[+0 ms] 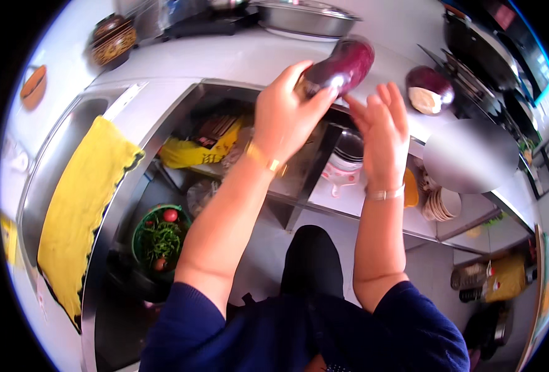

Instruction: The person picks up two eggplants and then moves to a sink to wash their hands and scrub a yellow cleaning cloth and a black cloth. They then use the yellow cloth to wipe the edges of the sink and the countertop.

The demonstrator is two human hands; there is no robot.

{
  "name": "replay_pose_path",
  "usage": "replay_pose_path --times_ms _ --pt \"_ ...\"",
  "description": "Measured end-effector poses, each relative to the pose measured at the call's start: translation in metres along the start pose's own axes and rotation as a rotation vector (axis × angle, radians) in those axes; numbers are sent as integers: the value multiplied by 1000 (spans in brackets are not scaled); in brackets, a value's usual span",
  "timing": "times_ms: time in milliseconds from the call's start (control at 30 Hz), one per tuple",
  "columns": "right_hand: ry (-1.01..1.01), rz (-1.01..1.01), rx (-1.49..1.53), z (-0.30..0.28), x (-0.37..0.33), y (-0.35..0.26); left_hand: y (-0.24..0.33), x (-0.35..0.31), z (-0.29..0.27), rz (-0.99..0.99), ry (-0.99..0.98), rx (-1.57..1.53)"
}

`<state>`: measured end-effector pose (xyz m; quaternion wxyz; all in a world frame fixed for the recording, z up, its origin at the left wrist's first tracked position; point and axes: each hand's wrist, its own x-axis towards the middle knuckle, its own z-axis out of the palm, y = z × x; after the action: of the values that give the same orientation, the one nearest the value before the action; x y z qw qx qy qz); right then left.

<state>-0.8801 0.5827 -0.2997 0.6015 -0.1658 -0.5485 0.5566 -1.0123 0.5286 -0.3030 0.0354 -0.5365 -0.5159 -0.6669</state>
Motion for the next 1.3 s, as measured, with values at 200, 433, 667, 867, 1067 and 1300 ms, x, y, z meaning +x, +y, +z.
replay_pose_path --times_ms 200,433,667,867,1067,1300 --pt "-510 331 536 58 -126 49 15 -179 -119 81 93 21" --pt "-834 664 77 42 -251 148 -4 -326 -153 -660 -95 283" --pt "-970 1291 154 116 -303 269 -97 -390 -197 -1009 342 -162" --pt "-1068 1309 188 242 -365 337 -157 -409 -327 -1096 471 464" --pt "-1347 498 -589 223 -377 407 -189 -386 -316 -1076 -25 1011" --pt "-768 229 -186 149 -205 178 -91 -219 -190 -291 98 428"
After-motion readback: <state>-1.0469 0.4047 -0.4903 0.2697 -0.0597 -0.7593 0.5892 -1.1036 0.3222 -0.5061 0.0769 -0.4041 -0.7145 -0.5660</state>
